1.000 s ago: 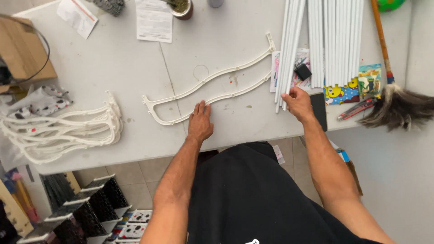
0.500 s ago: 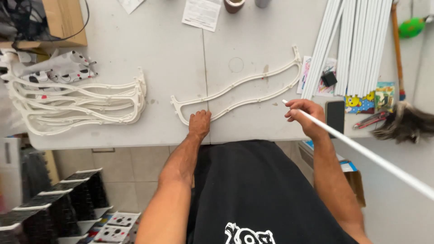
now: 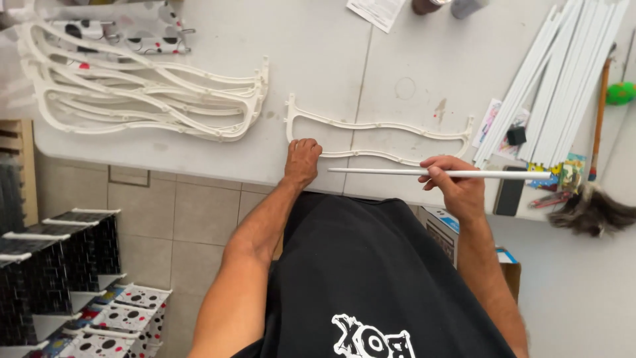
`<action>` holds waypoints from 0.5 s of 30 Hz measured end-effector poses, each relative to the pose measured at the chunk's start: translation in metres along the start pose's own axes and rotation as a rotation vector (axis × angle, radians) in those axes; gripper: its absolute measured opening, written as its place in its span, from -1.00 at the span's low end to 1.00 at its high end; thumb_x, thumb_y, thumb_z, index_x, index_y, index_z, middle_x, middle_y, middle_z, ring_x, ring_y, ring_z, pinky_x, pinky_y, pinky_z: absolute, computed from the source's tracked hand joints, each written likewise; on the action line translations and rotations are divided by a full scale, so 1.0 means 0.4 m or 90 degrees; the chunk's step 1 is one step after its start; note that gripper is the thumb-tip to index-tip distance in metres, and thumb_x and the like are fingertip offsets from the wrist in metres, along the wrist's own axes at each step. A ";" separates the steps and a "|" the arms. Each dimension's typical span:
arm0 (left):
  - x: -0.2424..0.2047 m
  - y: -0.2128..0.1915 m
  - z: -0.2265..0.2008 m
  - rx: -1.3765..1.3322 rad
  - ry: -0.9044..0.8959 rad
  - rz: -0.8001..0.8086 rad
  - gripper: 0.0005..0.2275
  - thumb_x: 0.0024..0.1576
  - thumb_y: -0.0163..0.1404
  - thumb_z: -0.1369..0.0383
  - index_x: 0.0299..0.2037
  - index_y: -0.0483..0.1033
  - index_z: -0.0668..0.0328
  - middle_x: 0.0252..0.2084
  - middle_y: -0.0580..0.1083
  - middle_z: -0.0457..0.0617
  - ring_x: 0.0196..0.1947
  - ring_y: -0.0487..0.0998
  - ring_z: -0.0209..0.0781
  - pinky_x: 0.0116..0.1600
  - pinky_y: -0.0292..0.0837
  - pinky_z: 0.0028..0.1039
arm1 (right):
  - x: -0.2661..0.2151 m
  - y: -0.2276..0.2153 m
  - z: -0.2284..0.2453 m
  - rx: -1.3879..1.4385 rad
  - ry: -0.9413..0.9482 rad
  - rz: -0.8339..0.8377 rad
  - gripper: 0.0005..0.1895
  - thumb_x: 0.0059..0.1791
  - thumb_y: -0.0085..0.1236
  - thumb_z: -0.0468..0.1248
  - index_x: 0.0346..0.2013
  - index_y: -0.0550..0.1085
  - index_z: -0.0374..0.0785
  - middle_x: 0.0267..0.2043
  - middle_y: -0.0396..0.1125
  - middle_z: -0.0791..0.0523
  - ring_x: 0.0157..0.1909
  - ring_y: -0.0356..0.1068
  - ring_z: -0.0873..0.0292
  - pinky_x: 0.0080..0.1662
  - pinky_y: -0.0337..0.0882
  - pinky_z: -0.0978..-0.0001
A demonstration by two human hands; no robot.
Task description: Assembling a plastic and metal shoe rack by inserting support rods into the side frames.
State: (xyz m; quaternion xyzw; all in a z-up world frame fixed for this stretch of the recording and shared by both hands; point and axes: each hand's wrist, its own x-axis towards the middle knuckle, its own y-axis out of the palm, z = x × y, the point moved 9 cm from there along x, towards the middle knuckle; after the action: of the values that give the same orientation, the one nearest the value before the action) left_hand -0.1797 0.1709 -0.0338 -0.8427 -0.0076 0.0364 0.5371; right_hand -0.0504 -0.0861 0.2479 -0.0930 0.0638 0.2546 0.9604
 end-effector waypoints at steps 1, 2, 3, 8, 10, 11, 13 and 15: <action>-0.013 -0.014 0.003 0.000 -0.009 -0.004 -0.90 0.14 -0.02 0.50 -0.22 0.41 0.03 -0.11 0.41 -0.05 0.07 0.48 -0.03 0.25 0.25 -0.09 | 0.015 0.025 0.014 -0.001 -0.002 0.010 -0.85 0.07 0.12 -0.44 -0.35 0.50 -0.50 -0.17 0.46 -0.24 -0.36 0.53 -0.01 -0.30 0.60 0.19; -0.029 -0.033 0.009 -0.042 -0.036 -0.030 -0.87 0.12 0.02 0.50 -0.20 0.42 0.04 -0.06 0.41 -0.03 0.11 0.47 -0.01 0.27 0.24 -0.06 | 0.025 0.052 0.036 -0.016 -0.033 0.030 -0.83 0.07 0.13 -0.42 -0.37 0.51 -0.50 -0.21 0.46 -0.22 -0.39 0.53 0.00 -0.32 0.60 0.18; -0.045 -0.050 0.012 -0.084 -0.062 -0.056 -0.85 0.10 0.06 0.50 -0.17 0.43 0.05 -0.01 0.41 -0.01 0.15 0.45 0.02 0.29 0.24 -0.03 | 0.032 0.077 0.057 -0.030 -0.065 0.049 -0.82 0.07 0.15 -0.40 -0.38 0.53 -0.49 -0.24 0.47 -0.21 -0.42 0.53 0.00 -0.34 0.59 0.17; -0.098 -0.069 0.030 -0.144 -0.147 -0.088 -0.76 0.01 0.17 0.44 -0.13 0.45 0.07 -0.01 0.42 0.04 0.13 0.46 0.10 0.23 0.31 0.00 | 0.075 0.183 0.225 -0.134 -0.178 0.125 -0.64 0.16 0.04 -0.19 -0.43 0.56 -0.35 -0.37 0.49 -0.05 -0.41 0.53 0.07 -0.30 0.53 0.33; -0.071 -0.086 0.041 -0.161 -0.140 -0.117 -0.73 -0.02 0.19 0.42 -0.13 0.45 0.08 -0.04 0.42 0.06 0.10 0.47 0.14 0.20 0.34 0.01 | 0.101 0.205 0.262 -0.165 -0.229 0.131 -0.59 0.17 0.01 -0.15 -0.47 0.56 -0.29 -0.38 0.48 0.00 -0.38 0.51 0.08 -0.24 0.51 0.34; -0.043 -0.085 0.053 -0.156 -0.152 -0.100 -0.72 -0.01 0.19 0.40 -0.09 0.46 0.04 -0.02 0.42 0.02 0.11 0.47 0.09 0.20 0.34 -0.02 | 0.123 0.214 0.268 -0.167 -0.238 0.131 -0.60 0.17 0.00 -0.15 -0.48 0.55 -0.25 -0.39 0.48 0.03 -0.40 0.50 0.12 -0.26 0.50 0.33; -0.030 -0.082 0.049 -0.166 -0.168 -0.052 -0.70 0.00 0.19 0.39 -0.06 0.47 0.00 -0.01 0.43 -0.01 0.12 0.47 0.04 0.21 0.35 -0.05 | 0.125 0.230 0.251 -0.170 -0.213 0.129 -0.60 0.17 -0.01 -0.14 -0.49 0.54 -0.22 -0.41 0.47 0.06 -0.43 0.48 0.16 -0.27 0.50 0.33; 0.035 -0.120 0.059 -0.211 -0.164 -0.089 -0.76 0.07 0.16 0.44 -0.07 0.50 0.06 -0.04 0.45 0.02 0.07 0.50 0.06 0.21 0.36 -0.08 | 0.127 0.245 0.243 -0.190 -0.237 0.124 -0.60 0.18 -0.01 -0.19 -0.52 0.52 -0.21 -0.46 0.45 0.08 -0.44 0.46 0.14 -0.26 0.48 0.39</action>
State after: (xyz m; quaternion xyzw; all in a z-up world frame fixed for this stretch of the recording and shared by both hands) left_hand -0.1661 0.2134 -0.0010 -0.9053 -0.1409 0.1047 0.3868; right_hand -0.0482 0.0423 0.3198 -0.1785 -0.1434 0.3651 0.9024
